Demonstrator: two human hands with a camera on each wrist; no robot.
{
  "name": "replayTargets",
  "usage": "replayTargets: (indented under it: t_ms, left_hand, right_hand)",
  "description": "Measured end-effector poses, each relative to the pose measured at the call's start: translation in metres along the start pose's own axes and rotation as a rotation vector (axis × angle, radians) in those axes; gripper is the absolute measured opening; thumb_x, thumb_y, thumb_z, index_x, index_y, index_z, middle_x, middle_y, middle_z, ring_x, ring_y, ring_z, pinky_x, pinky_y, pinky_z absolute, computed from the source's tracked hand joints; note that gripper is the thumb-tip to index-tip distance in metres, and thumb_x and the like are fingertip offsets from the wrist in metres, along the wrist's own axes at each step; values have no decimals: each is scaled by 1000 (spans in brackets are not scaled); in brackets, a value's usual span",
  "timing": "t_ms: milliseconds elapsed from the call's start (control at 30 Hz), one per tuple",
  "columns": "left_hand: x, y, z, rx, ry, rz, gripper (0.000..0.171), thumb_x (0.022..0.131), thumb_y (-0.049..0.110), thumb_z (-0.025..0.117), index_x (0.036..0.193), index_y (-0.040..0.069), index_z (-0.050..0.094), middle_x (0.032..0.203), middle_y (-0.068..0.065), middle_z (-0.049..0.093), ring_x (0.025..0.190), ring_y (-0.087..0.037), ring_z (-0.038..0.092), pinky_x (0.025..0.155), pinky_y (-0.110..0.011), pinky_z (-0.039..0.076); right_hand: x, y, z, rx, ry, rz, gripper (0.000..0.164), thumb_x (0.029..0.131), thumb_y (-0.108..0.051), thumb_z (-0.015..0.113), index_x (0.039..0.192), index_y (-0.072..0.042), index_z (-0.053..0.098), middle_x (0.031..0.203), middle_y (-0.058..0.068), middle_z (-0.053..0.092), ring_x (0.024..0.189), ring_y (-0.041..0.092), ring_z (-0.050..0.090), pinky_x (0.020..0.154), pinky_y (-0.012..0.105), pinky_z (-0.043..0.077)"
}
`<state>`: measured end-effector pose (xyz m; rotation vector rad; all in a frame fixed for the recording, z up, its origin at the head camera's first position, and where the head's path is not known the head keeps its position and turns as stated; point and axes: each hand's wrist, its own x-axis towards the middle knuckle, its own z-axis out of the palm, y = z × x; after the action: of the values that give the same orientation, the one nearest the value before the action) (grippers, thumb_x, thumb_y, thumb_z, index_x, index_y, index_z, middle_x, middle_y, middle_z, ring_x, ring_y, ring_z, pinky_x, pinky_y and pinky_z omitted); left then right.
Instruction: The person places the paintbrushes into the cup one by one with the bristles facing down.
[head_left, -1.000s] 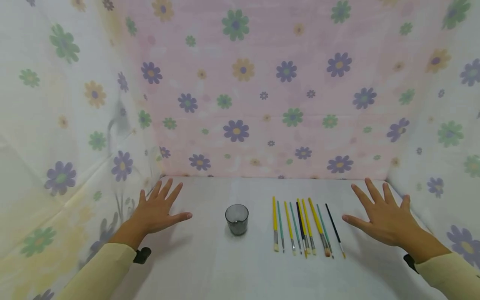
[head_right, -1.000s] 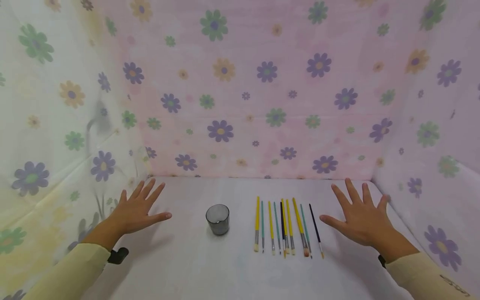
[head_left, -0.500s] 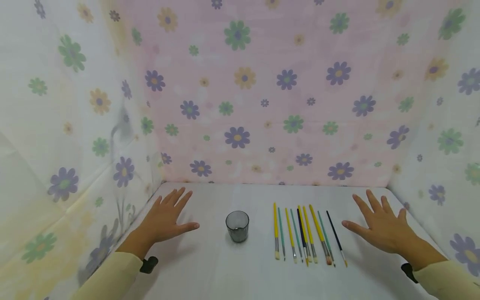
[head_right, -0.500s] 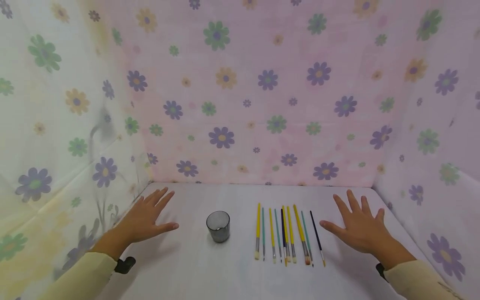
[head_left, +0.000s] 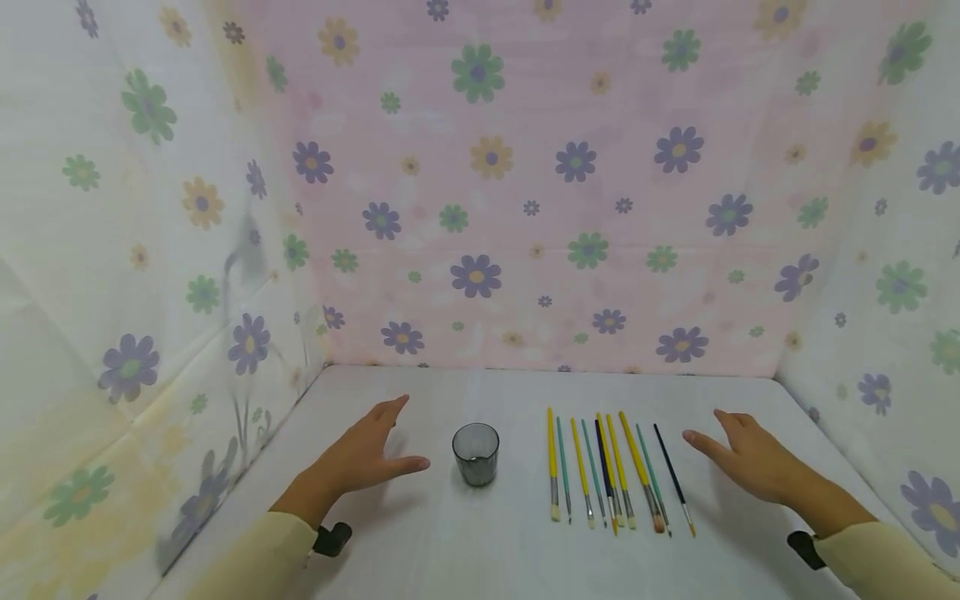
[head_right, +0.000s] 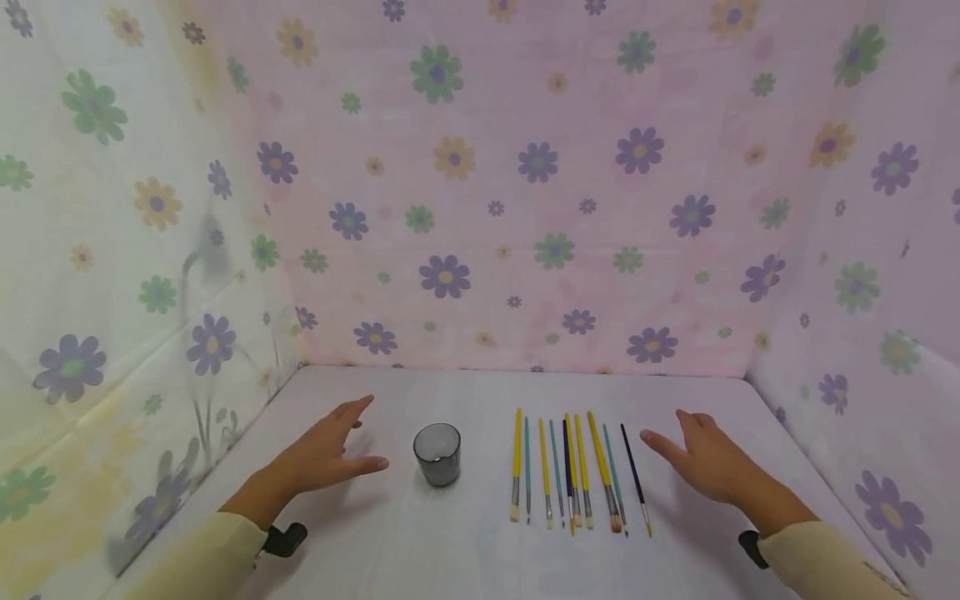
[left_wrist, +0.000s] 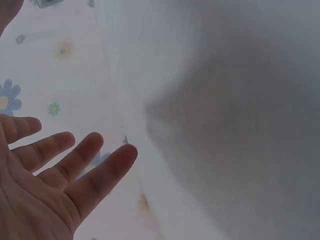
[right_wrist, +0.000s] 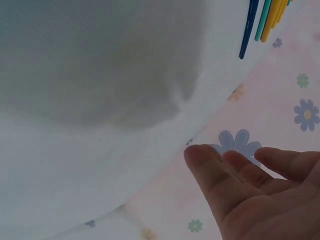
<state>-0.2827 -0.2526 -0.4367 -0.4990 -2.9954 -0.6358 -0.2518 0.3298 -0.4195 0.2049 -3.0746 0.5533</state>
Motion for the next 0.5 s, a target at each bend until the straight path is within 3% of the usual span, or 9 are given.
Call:
replayTargets:
  t_ms: [267, 500]
  left_hand:
    - [9, 15, 17, -156, -4, -23, 107, 80, 67, 79, 163, 22, 29, 160, -6, 46, 130, -23, 61, 103, -56, 53]
    - [17, 25, 28, -298, -32, -48, 104, 77, 65, 83, 161, 28, 35, 157, -6, 51, 129, -24, 64, 104, -58, 53]
  right_hand:
    - [10, -3, 1, 98, -50, 71, 90, 105, -67, 37, 135, 16, 55, 130, 36, 60, 112, 46, 62, 89, 59, 56]
    - [20, 5, 8, 320, -56, 162, 58, 105, -38, 59, 128, 15, 61, 104, 17, 74, 87, 19, 70, 73, 34, 63]
